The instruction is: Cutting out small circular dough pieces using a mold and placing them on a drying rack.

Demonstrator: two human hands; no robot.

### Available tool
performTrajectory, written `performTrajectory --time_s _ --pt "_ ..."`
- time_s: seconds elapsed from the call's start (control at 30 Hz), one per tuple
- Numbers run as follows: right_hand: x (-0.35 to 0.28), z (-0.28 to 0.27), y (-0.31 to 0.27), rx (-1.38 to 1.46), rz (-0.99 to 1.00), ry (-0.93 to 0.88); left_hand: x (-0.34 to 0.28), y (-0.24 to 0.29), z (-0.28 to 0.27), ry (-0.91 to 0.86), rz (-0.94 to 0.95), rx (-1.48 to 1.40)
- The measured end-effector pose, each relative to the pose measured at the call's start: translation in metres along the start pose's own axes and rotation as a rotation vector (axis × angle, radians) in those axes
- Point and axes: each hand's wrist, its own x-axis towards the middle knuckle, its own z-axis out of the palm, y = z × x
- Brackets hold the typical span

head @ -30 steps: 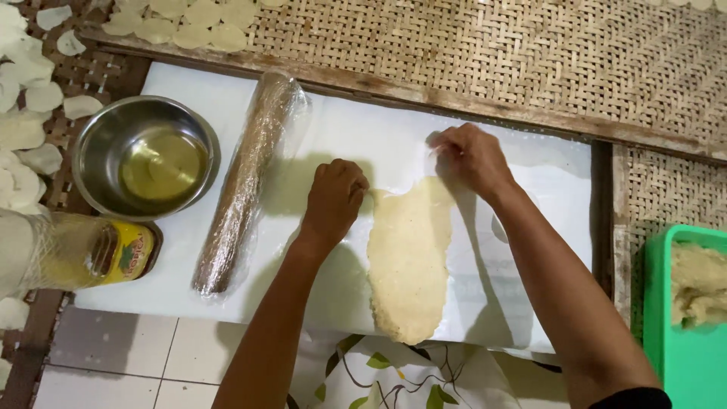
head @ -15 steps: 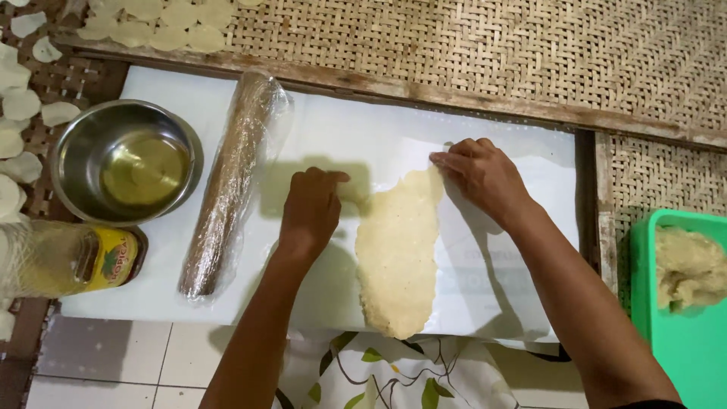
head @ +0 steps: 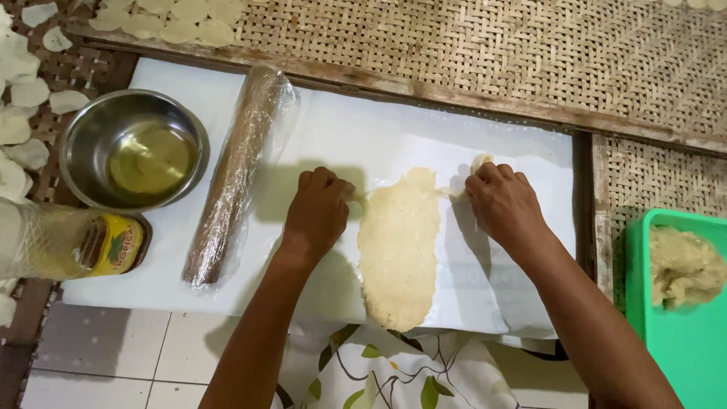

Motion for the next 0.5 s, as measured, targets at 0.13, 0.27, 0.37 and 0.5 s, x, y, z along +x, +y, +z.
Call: performTrajectory --time_s 0.13,0.27,0.37,0.5 --pt "-0.005 -0.007 0.002 0.017 0.036 -0.126 0.003 0.003 -0.001 0.036 -0.028 0.057" --pt "-0.011 -0.007 0.007 0.008 0.037 -0.240 0.006 0.002 -0.002 0.018 -0.008 0.018" --pt "-0.004 -0.021 0.000 0.018 0.133 -0.322 0.007 -0.002 0.003 0.001 -0.021 0.031" --pt "0.004 -0.020 -0.005 0.070 0.199 -0.158 0.009 0.002 -0.001 -0.036 -0.132 -0.028"
